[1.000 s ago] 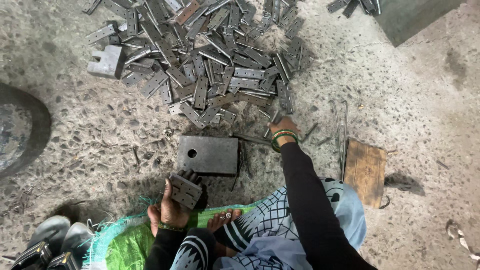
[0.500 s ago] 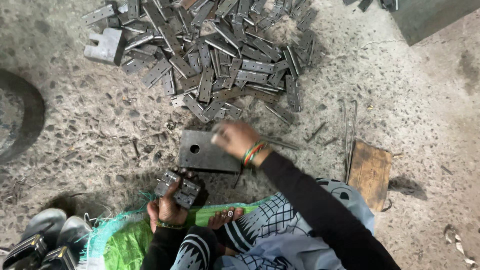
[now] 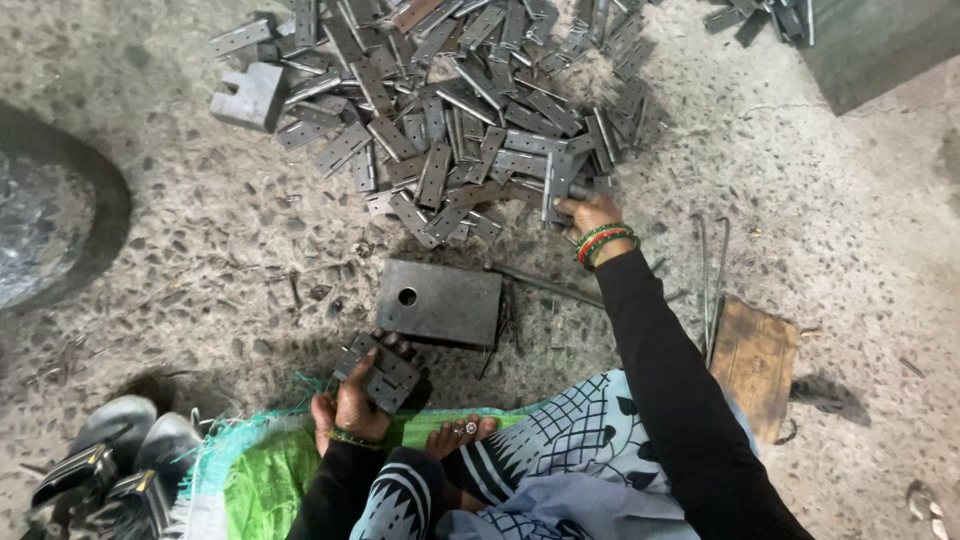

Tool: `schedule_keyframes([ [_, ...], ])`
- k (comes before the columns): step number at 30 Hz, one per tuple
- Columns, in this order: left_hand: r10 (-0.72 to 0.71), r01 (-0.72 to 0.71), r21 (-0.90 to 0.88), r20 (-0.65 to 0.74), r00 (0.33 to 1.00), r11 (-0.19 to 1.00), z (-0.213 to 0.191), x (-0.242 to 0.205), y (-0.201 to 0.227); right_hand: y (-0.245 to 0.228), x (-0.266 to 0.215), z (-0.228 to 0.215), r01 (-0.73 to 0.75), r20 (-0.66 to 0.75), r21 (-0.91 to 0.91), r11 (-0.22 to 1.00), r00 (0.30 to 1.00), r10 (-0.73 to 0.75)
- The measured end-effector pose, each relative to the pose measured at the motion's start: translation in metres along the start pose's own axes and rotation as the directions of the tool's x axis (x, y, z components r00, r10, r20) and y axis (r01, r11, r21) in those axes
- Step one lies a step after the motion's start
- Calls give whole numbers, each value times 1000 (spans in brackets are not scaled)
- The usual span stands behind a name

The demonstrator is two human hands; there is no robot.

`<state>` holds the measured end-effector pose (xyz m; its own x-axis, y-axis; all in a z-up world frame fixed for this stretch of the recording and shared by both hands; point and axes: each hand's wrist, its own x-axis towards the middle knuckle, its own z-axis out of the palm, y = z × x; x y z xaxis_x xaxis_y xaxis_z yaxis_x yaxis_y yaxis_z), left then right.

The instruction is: The person sits on the floor and assembles small metal components by inserting pins into a metal jig and striking them with a hammer. The person repeatedly picks up parts, aligns them in the jig, and hammers the pins to secure them.

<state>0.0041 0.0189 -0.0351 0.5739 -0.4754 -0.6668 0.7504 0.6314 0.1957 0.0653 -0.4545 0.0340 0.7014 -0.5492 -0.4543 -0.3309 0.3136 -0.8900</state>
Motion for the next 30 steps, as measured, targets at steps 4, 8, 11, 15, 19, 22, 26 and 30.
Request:
schedule_keyframes([
  [4, 6, -4, -23, 67, 998, 1000, 1, 3, 2, -21, -92, 64, 783, 259, -329, 528, 613, -746],
  [8, 25, -26, 7, 94, 995, 1000, 2, 0, 2, 1, -148, 117, 709, 473, -704, -50, 415, -777],
  [11, 28, -28, -1, 103, 994, 1000, 8, -5, 2, 41, -166, 133, 481, 690, -723, -495, 491, -531],
  [15, 66, -68, 29, 65, 996, 997, 8, -12, -2, 88, -169, 123, 635, 717, -694, -339, 567, -406],
  [19, 36, -36, 3, 136, 990, 999, 22, -5, 6, 88, -142, 122, 643, 753, -649, -406, 470, -460],
  [22, 66, -84, 142, 133, 989, 986, 24, -13, 7, 87, -135, 127, 668, 693, -710, -224, 605, -392],
  [26, 91, -111, 177, 119, 989, 978, 25, -19, 8, 87, -151, 144, 506, 504, -862, -41, 842, -195],
  [30, 67, -68, 28, 31, 997, 997, 13, -20, 7, 88, -183, 161, 657, 674, -652, 379, 731, -108],
])
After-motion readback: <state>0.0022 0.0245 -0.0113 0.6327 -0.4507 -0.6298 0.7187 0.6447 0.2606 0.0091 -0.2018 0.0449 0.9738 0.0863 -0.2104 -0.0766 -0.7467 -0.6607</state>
